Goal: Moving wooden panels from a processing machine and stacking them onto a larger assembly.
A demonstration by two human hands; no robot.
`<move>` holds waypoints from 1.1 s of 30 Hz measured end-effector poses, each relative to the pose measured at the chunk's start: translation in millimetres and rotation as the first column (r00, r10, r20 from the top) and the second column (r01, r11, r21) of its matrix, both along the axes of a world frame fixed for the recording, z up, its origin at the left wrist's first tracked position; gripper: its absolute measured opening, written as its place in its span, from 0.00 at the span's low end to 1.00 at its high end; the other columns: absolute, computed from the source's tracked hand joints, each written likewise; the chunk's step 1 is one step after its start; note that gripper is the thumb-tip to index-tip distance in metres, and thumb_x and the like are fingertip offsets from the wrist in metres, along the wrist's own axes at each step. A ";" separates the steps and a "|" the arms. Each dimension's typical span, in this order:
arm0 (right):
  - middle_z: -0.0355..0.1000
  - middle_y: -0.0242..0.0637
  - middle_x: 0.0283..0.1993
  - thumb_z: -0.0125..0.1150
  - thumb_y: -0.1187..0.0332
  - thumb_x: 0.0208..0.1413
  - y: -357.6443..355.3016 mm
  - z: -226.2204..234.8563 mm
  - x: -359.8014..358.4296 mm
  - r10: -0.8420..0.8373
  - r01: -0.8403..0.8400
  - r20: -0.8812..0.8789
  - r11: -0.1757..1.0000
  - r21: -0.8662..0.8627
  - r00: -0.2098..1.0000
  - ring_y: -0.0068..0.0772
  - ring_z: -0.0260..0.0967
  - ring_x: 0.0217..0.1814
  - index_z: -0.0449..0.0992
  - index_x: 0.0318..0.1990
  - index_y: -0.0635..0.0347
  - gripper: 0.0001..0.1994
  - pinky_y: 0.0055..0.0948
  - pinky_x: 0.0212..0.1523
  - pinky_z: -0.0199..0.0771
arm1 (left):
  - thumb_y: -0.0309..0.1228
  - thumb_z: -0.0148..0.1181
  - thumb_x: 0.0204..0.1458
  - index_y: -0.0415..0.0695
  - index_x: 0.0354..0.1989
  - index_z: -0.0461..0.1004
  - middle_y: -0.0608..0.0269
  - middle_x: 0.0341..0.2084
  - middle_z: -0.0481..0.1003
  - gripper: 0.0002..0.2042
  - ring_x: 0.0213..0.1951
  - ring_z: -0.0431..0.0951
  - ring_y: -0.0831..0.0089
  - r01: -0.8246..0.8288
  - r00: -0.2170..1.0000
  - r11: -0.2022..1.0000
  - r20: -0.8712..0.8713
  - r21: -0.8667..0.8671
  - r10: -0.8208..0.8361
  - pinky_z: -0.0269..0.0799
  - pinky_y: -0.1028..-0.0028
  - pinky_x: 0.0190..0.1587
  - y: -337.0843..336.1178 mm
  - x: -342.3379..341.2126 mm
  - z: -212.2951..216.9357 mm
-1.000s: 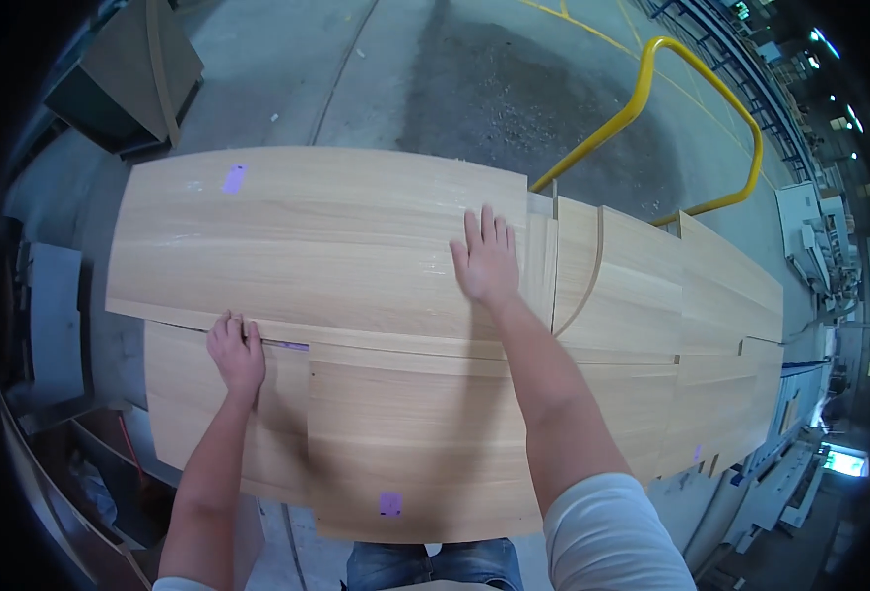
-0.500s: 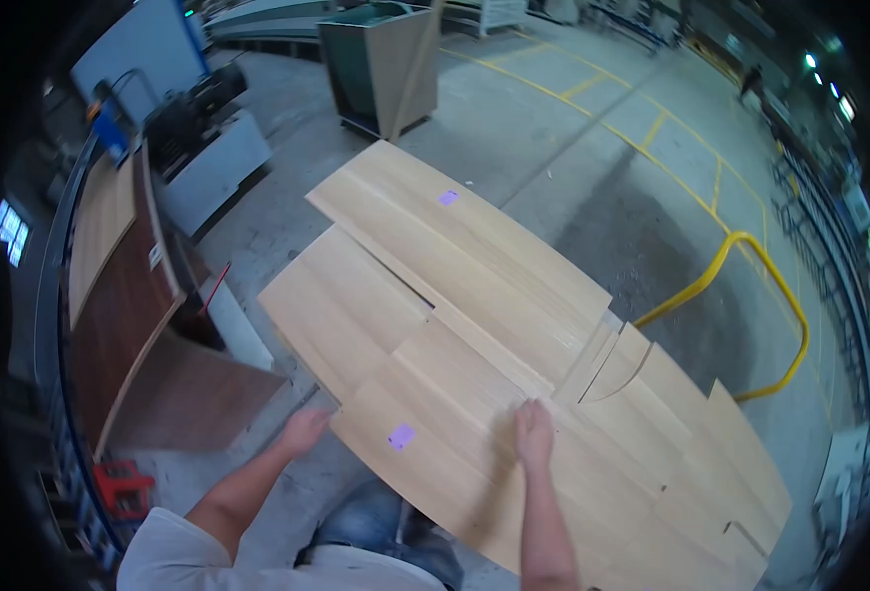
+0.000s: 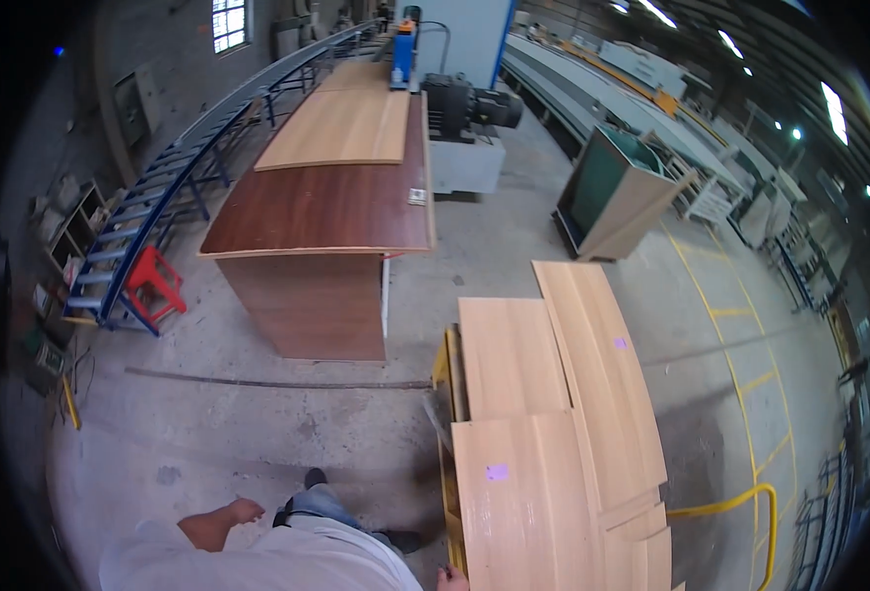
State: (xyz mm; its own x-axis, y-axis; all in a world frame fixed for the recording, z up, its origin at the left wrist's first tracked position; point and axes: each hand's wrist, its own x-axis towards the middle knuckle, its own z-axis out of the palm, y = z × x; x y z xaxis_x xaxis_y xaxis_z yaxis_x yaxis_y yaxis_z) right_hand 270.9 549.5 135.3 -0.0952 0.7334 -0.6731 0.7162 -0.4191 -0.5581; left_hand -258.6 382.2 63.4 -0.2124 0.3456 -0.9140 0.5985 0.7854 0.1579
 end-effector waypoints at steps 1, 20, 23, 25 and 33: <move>0.65 0.58 0.52 0.55 0.57 0.55 20.6 9.5 -28.0 0.009 -0.015 0.049 0.993 0.121 0.999 0.52 0.63 0.55 0.67 0.52 0.72 0.26 0.39 0.57 0.61 | 0.43 0.53 0.53 0.44 0.42 0.79 0.59 0.36 0.79 0.18 0.37 0.79 0.69 -0.215 0.976 0.961 0.028 0.176 0.214 0.73 0.68 0.41 -3.6 -2.5 -8.1; 0.75 0.47 0.47 0.59 0.66 0.55 262.1 68.9 -445.2 -0.070 0.182 -0.229 0.838 0.515 0.971 0.35 0.73 0.50 0.74 0.48 0.71 0.17 0.29 0.52 0.69 | 0.39 0.55 0.52 0.37 0.45 0.73 0.47 0.41 0.76 0.18 0.46 0.75 0.54 -0.300 0.596 0.454 -0.207 0.839 0.776 0.69 0.62 0.50 67.0 -401.9 57.7; 0.75 0.48 0.45 0.59 0.64 0.54 331.9 96.9 -492.7 -0.059 0.263 -0.318 0.713 0.650 0.946 0.39 0.73 0.49 0.75 0.47 0.67 0.17 0.31 0.51 0.70 | 0.38 0.56 0.54 0.38 0.53 0.69 0.45 0.48 0.73 0.21 0.52 0.72 0.54 -0.175 0.696 0.296 -0.095 0.939 0.711 0.66 0.65 0.54 218.2 -466.5 143.9; 0.73 0.48 0.46 0.60 0.64 0.54 386.2 125.4 -527.6 0.007 0.283 -0.378 0.650 0.705 0.926 0.41 0.71 0.51 0.75 0.46 0.67 0.16 0.32 0.52 0.69 | 0.36 0.57 0.53 0.37 0.54 0.68 0.45 0.49 0.72 0.22 0.53 0.72 0.55 -0.081 0.752 0.223 -0.088 0.971 0.653 0.65 0.67 0.55 314.4 -485.5 198.5; 0.66 0.54 0.56 0.60 0.60 0.52 613.2 154.3 -684.5 0.151 0.040 -0.136 0.512 0.858 0.979 0.52 0.62 0.60 0.68 0.54 0.70 0.26 0.40 0.59 0.62 | 0.47 0.58 0.50 0.35 0.55 0.67 0.45 0.47 0.73 0.30 0.48 0.75 0.52 0.221 0.510 0.442 -0.490 0.869 0.707 0.68 0.61 0.53 537.7 -619.0 188.8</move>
State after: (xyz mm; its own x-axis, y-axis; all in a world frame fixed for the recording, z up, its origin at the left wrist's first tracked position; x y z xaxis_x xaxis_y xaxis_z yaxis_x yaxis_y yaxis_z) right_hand -413.6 1162.7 289.5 -0.1976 0.9304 0.3087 0.5733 0.3651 -0.7335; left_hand -877.6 919.9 252.2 -0.7916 0.5072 0.3408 0.6103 0.6834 0.4006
